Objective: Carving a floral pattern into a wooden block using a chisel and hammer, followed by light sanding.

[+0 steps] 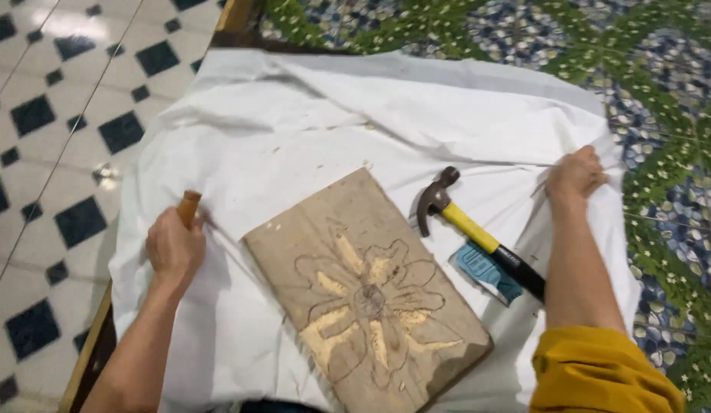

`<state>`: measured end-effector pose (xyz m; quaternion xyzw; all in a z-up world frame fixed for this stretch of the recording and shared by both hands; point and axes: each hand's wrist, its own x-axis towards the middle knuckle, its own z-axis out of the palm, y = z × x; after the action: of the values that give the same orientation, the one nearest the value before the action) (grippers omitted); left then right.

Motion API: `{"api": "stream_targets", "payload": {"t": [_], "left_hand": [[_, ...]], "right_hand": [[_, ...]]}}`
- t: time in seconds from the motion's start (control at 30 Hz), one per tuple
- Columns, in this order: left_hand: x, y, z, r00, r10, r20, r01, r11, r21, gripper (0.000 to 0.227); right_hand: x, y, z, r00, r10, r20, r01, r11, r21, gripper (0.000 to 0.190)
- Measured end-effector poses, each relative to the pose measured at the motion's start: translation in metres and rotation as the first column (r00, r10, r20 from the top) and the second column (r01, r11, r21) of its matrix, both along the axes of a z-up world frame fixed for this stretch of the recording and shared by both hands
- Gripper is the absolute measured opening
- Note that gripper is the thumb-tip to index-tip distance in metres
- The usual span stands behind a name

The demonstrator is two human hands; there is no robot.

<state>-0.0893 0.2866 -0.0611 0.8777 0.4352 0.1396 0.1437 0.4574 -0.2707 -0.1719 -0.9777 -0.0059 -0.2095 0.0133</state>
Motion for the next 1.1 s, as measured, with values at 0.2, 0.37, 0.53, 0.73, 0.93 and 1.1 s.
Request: {"api": "stream_targets", "payload": {"t": [0.2,0.37,0.53,0.73,0.93,1.1], "left_hand": [[-0.105,-0.007,0.015,0.987,0.114,-0.111,-0.091,0.977,0.191,0.025],[-0.171,-0.077,0.031,0.984,0.167,0.055,-0.172,0.979,0.104,0.04],[-0.211,-0.103,0.007,0.893,0.441,0.092,-0.4,0.87,-0.289,0.063],[-0.239,-0.097,-0.033,0.769,0.562,0.303,-0.403,0.795,-0.452,0.067],[-0.24,-0.099,0.012,0.848,0.461,0.26,-0.34,0.851,-0.401,0.034],[-0.236,-0.094,0.004,0.853,0.476,0.213,-0.355,0.83,-0.43,0.033]], "right_hand": [[-0.136,0.004,0.076,0.932,0.353,0.083,-0.353,0.935,-0.015,0.053],[-0.385,0.074,0.135,0.714,0.684,-0.148,-0.608,0.711,0.353,0.058],[-0.471,0.077,0.117,0.773,0.587,-0.241,-0.496,0.796,0.349,0.065],[-0.466,0.073,0.109,0.851,0.426,-0.307,-0.28,0.863,0.421,0.058],[-0.444,0.085,0.151,0.748,0.326,-0.577,-0.041,0.892,0.451,0.07],[-0.419,0.076,0.159,0.557,0.455,-0.695,0.188,0.746,0.639,0.048]]}}
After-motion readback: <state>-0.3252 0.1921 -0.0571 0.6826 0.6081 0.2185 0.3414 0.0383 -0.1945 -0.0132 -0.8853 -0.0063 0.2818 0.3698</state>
